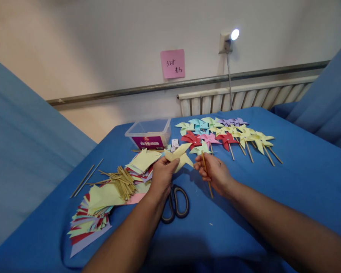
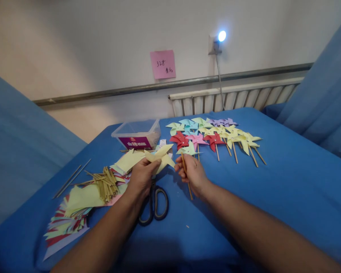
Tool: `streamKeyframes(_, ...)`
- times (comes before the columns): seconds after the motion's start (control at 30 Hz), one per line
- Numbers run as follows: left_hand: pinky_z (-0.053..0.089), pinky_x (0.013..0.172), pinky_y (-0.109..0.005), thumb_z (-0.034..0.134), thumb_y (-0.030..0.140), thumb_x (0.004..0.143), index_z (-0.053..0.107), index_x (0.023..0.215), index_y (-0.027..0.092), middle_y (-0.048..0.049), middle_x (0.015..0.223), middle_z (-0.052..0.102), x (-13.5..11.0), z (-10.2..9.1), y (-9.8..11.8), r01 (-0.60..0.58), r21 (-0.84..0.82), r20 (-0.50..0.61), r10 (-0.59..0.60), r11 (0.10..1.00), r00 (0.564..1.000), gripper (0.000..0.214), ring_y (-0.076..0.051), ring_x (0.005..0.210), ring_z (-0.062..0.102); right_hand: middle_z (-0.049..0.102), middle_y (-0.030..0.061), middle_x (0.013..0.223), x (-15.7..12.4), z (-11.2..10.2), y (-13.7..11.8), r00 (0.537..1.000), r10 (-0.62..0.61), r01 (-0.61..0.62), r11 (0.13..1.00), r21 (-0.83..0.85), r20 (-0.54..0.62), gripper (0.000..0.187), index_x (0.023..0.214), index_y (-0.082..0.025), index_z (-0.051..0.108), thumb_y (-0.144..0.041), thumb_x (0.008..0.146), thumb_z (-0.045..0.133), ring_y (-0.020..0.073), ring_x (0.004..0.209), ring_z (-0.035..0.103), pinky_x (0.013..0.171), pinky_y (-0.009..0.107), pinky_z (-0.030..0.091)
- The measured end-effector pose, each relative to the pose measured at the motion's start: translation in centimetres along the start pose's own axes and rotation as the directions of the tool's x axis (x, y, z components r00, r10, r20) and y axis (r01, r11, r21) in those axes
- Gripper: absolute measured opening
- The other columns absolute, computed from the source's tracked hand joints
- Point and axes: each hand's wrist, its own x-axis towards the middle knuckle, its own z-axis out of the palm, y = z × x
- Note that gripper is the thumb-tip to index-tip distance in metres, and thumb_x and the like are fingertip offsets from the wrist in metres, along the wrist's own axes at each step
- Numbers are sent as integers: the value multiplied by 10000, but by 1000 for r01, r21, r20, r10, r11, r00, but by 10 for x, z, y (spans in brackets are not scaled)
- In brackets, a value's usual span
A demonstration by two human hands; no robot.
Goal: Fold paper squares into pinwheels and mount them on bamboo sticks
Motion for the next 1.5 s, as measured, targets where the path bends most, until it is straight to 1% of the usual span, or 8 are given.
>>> streamKeyframes(0.1, 482, 634, -276, 801, 304, 584, 710, 903, 103, -63, 760, 726, -3, 2, 2, 108, -157, 52, -101, 982, 994, 388, -163, 626, 633, 536, -41, 637, -2, 2, 5, 997, -80, 80, 994, -75, 4, 327, 780, -196, 517, -514, 790, 593, 54, 439, 339, 377, 171, 200)
streamKeyframes(0.23, 477, 636, -258, 792, 279, 611, 719, 872, 94, -74, 758, 729, -6, 3, 1, 111, -192, 93, -95, 975, 991, 328, -153, 623, 633, 538, -45, 668, -4, 5, 12, 990, -128, 134, 984, -119, 53, 327, 776, -199, 525, -511, 771, 622, 62, 487, 401, 414, 179, 271)
streamKeyframes(0.43, 478, 647, -269, 788, 279, 615, 706, 869, 101, -69, 776, 727, -7, 4, 1, 114, -194, 55, -105, 974, 993, 321, -149, 616, 626, 512, -59, 556, -3, 6, 20, 979, -195, 203, 950, -239, 56, 272, 772, -202, 558, -464, 784, 628, 80, 452, 424, 428, 218, 329)
streamKeyframes(0.7, 461, 625, -261, 789, 273, 582, 677, 819, 112, -53, 758, 710, -10, 8, -3, 85, -148, 25, -83, 985, 996, 308, -142, 612, 614, 572, -28, 609, 5, 7, 29, 997, -79, 79, 990, -113, 13, 377, 737, -181, 595, -506, 645, 762, 111, 548, 568, 525, 260, 495)
streamKeyframes(0.9, 461, 625, -258, 802, 259, 563, 665, 835, 119, -48, 754, 707, -11, 9, -5, 112, -140, 28, -109, 984, 994, 336, -139, 612, 618, 610, -4, 635, 6, 5, 27, 999, -49, 50, 988, -143, 13, 400, 723, -162, 620, -518, 627, 775, 113, 574, 575, 548, 247, 438)
streamKeyframes(1.1, 458, 625, -246, 824, 244, 533, 671, 828, 126, -41, 755, 711, -13, 11, -2, 139, -149, 49, -133, 979, 990, 353, -132, 609, 617, 588, -12, 598, 2, 5, 19, 992, -126, 119, 958, -261, -10, 344, 637, -162, 631, -479, 651, 763, 90, 544, 448, 523, 236, 330)
streamKeyframes(1.27, 455, 627, -243, 826, 237, 524, 644, 777, 136, -25, 713, 696, -15, 13, 1, 130, -165, 36, -125, 978, 991, 327, -120, 595, 606, 545, -35, 541, 0, 7, 19, 996, -86, 88, 969, -231, 20, 354, 652, -170, 622, -501, 657, 747, 70, 468, 367, 458, 229, 240)
streamKeyframes(1.5, 436, 590, -243, 817, 286, 545, 621, 730, 134, -3, 639, 650, -14, 12, -2, 106, -108, 18, -104, 989, 994, 309, -123, 571, 588, 532, -41, 515, 0, 6, 23, 997, -66, 73, 974, -216, 39, 371, 660, -174, 592, -507, 644, 754, 69, 440, 393, 434, 220, 250)
